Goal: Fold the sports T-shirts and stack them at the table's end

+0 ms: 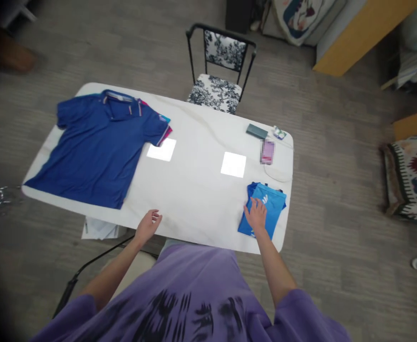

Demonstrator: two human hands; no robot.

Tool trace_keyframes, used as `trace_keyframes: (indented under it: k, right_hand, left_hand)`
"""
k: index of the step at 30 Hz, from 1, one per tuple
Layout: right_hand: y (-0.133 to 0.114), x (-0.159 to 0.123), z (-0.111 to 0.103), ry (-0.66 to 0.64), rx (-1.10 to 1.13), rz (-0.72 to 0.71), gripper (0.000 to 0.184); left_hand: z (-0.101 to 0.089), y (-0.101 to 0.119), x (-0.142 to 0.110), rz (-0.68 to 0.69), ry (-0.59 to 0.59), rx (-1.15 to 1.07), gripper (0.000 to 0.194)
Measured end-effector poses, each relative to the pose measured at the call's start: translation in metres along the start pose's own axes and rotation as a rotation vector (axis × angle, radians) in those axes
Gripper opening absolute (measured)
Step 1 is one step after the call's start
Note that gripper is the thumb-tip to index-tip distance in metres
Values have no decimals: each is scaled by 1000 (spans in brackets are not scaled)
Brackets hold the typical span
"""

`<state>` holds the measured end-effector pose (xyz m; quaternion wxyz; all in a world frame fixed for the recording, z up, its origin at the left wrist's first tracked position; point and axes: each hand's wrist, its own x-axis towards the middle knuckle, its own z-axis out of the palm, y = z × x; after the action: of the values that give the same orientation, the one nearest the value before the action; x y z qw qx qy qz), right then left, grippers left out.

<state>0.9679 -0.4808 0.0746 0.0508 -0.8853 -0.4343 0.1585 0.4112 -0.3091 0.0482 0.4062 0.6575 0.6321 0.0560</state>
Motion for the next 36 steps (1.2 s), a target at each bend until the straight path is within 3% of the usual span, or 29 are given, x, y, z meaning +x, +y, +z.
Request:
trace_keyframes:
  k: [3, 6, 10, 13, 16, 20, 23, 26, 31, 36]
  right_hand:
    - [-81, -10, 18, -109, -5, -46, 51]
    - [-179, -13, 39, -299, -8, -107, 41]
    - [-328, 13, 63, -475, -39, -182, 27]
    - [-443, 58, 81, -498, -49, -259, 24]
    - [-547, 119, 98, -484, -67, -285, 24]
    - [-654, 210, 119, -452, -72, -295, 25]
    - [-708, 278, 130, -374, -48, -267, 27]
    - [-738, 335, 139, -227, 11, -180, 41]
    - [-750, 392, 150, -102, 89, -41, 53]
    - [-743, 414, 154, -74, 98, -88, 26]
  left_hand:
    - [-78, -66, 39, -12, 40, -34, 43]
    - [-151, -127, 79, 0, 101, -36, 42]
    - [-225, -182, 117, -22, 156, 36, 42]
    - [-254, -205, 133, -35, 124, 95, 44]
    - [-263, -219, 142, 7, 76, 156, 40]
    - [-266, -234, 150, 51, 44, 192, 27]
    - [-267, -242, 155, 51, 49, 181, 22]
    - [-268, -249, 157, 50, 51, 191, 24]
    - [-269, -260, 156, 55, 61, 176, 22]
    - [-275, -270, 153, 26, 49, 129, 29]
